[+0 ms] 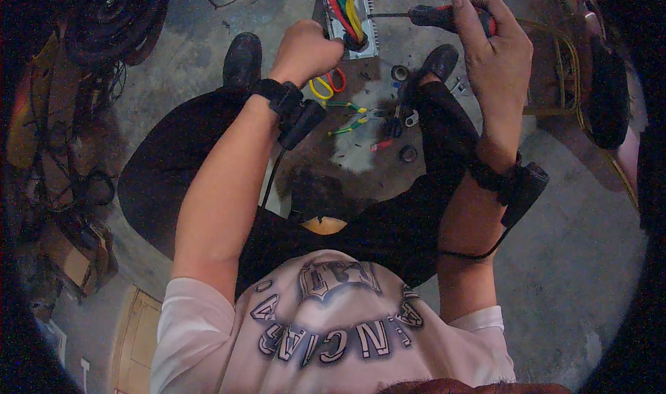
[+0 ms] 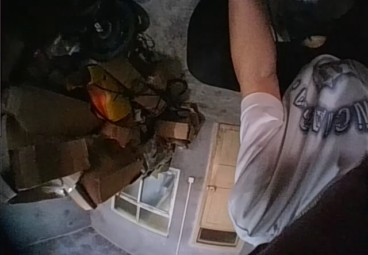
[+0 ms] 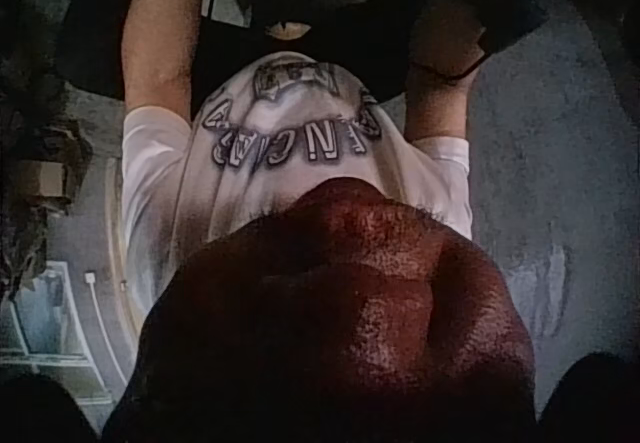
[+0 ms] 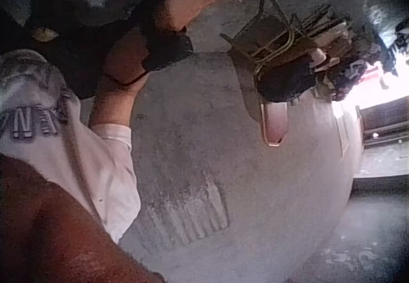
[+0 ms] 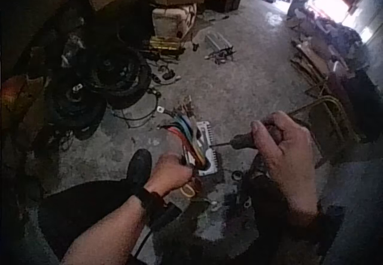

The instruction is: Repairing or modifying an electronic controller by stripping and connecting wires.

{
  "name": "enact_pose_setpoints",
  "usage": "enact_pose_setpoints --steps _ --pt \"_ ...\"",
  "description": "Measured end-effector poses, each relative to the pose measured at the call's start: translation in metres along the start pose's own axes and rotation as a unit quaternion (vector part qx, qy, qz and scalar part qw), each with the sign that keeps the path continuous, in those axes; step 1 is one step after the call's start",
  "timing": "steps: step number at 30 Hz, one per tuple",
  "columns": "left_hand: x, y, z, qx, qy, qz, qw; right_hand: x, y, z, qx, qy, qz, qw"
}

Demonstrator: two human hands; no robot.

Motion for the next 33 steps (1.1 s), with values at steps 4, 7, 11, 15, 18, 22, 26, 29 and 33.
enact_pose_setpoints --steps 4,7,11,15,18,22,26,29,33 --pt "0.001 0.000 -0.002 0.000 -0.008 -0.003 1.000 0.001 -0.002 -0.008 -0.018 -0.019 -0.006 1.000" --pt "0.002 0.000 -0.001 -0.004 -0.012 -0.004 1.000 0.002 -0.003 -0.014 -0.013 -0.038 -0.051 0.998" --pt "0.002 0.001 -0.004 -0.007 -0.008 -0.006 1.000 0.000 -0.015 -0.041 -0.102 0.026 0.018 0.994" --pt "0.004 0.002 -0.005 -0.003 0.000 -0.008 1.000 -0.007 -0.016 -0.052 -0.056 -0.083 -0.015 0.995" --pt "0.005 0.002 -0.008 -0.001 -0.006 -0.007 1.000 -0.014 -0.020 -0.057 -0.071 -0.090 -0.106 0.988" --pt "0.005 0.002 -0.005 0.007 -0.007 -0.011 1.000 -0.006 -0.020 -0.055 -0.101 -0.075 -0.046 0.991" --pt "0.003 0.002 -0.004 0.010 0.004 -0.017 1.000 -0.008 -0.033 -0.076 -0.058 -0.072 -0.008 0.996" --pt "0.002 0.002 -0.004 0.012 0.000 -0.014 1.000 -0.010 -0.016 -0.062 0.007 -0.137 -0.118 0.984" --pt "0.004 0.004 -0.009 0.015 0.006 -0.006 1.000 -0.012 -0.032 -0.084 -0.084 -0.106 -0.124 0.983"
Point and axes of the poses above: each hand's wrist, its own y-axis towards the middle knuckle, its own x-axis out of the palm, z = x × y, the point moved 6 cm from there along y, towards the middle knuckle, and after that the axes turned 14 degrees about x, right-handed, at the moved point
